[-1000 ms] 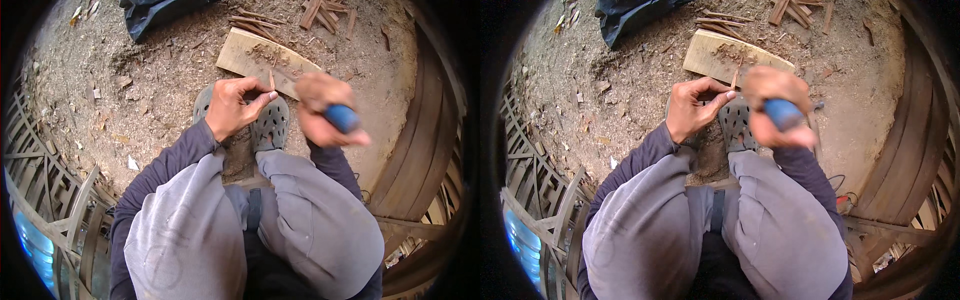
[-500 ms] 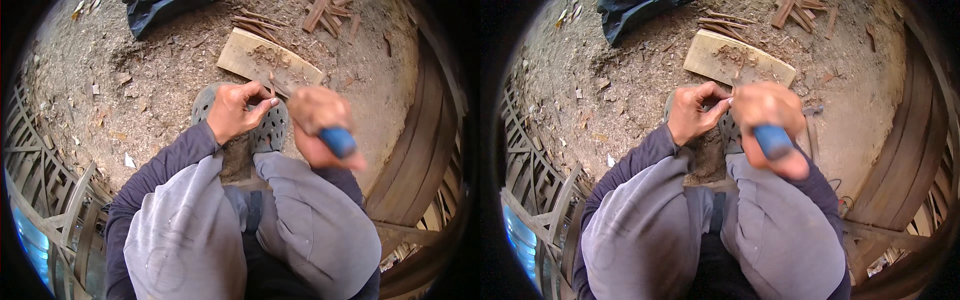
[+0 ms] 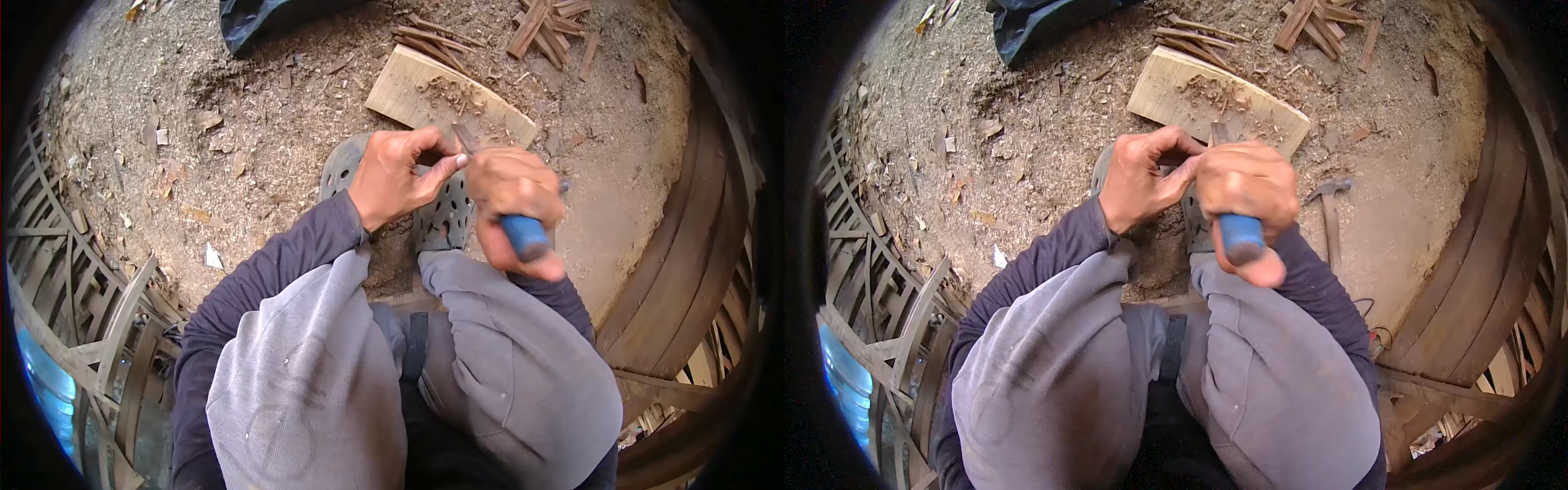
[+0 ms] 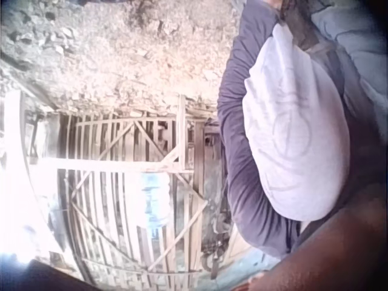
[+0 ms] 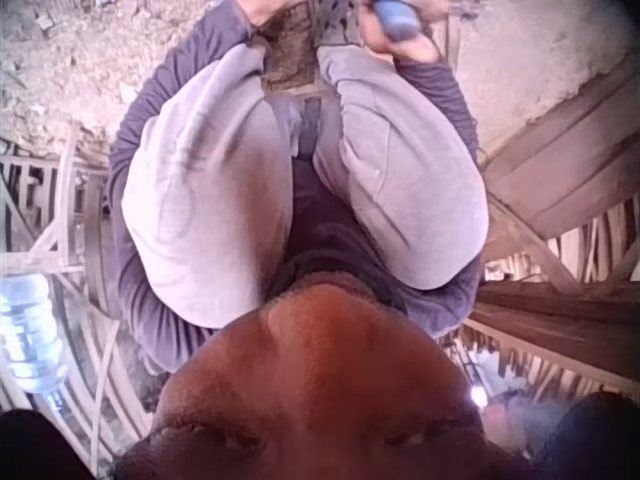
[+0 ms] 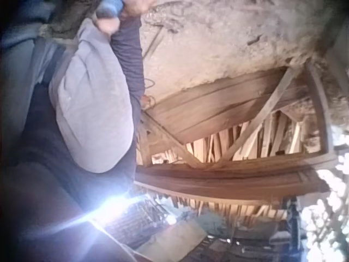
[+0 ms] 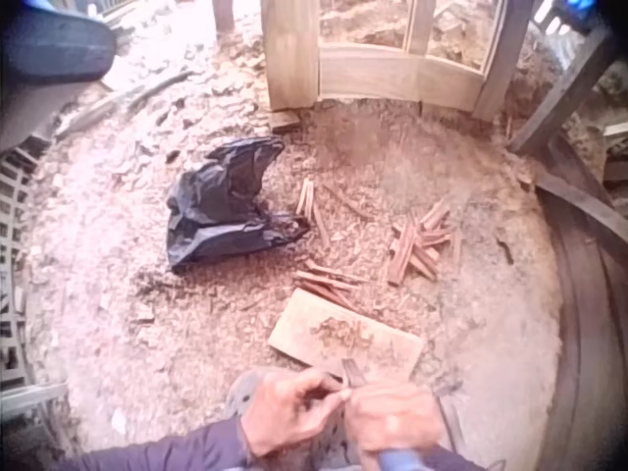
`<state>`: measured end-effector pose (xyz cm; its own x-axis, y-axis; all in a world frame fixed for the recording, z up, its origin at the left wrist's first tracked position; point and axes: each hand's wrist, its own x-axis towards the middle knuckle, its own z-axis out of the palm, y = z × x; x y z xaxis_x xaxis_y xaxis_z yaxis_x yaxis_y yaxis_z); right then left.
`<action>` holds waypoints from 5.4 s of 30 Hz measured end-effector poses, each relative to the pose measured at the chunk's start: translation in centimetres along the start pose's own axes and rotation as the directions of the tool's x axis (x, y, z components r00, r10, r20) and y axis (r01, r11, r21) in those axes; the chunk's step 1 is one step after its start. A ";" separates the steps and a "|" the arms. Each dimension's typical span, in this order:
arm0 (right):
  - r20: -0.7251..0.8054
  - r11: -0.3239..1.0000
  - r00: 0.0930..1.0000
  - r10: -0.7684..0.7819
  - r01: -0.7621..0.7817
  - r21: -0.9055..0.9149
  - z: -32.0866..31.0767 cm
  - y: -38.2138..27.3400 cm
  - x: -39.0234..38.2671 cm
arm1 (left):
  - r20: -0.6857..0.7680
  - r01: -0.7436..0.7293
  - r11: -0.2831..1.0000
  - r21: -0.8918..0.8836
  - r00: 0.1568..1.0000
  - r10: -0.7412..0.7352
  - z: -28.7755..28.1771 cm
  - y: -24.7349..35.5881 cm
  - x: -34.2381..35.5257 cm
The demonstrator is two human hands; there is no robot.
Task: The person whittles a thin piece of wood with a handheld blade, repeatedly scraping shavings onto a wooden block on the ground.
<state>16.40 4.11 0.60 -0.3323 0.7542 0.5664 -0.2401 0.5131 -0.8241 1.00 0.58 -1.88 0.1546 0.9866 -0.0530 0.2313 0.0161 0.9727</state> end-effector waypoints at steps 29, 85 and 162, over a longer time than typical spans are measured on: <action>-0.149 0.938 0.960 0.239 -0.188 0.292 -1.0 -4.9 3.8 | 0.098 -0.113 0.989 0.093 0.990 0.104 0.3 0.1 -1.0; -0.301 0.900 0.910 0.285 -0.146 0.411 -3.2 -3.7 3.1 | 0.083 -0.014 0.999 0.051 0.997 0.010 -0.2 0.3 -0.3; -0.420 0.973 0.895 0.148 -0.057 0.222 -1.2 -5.7 5.9 | 0.150 0.530 0.799 -0.285 0.848 -0.509 0.9 1.6 1.0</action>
<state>16.90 6.09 8.61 0.0505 0.9235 0.3803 -0.4175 0.3654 -0.8320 2.40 1.48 -0.57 0.1573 0.8039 -0.5736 -0.0076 0.5817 0.8133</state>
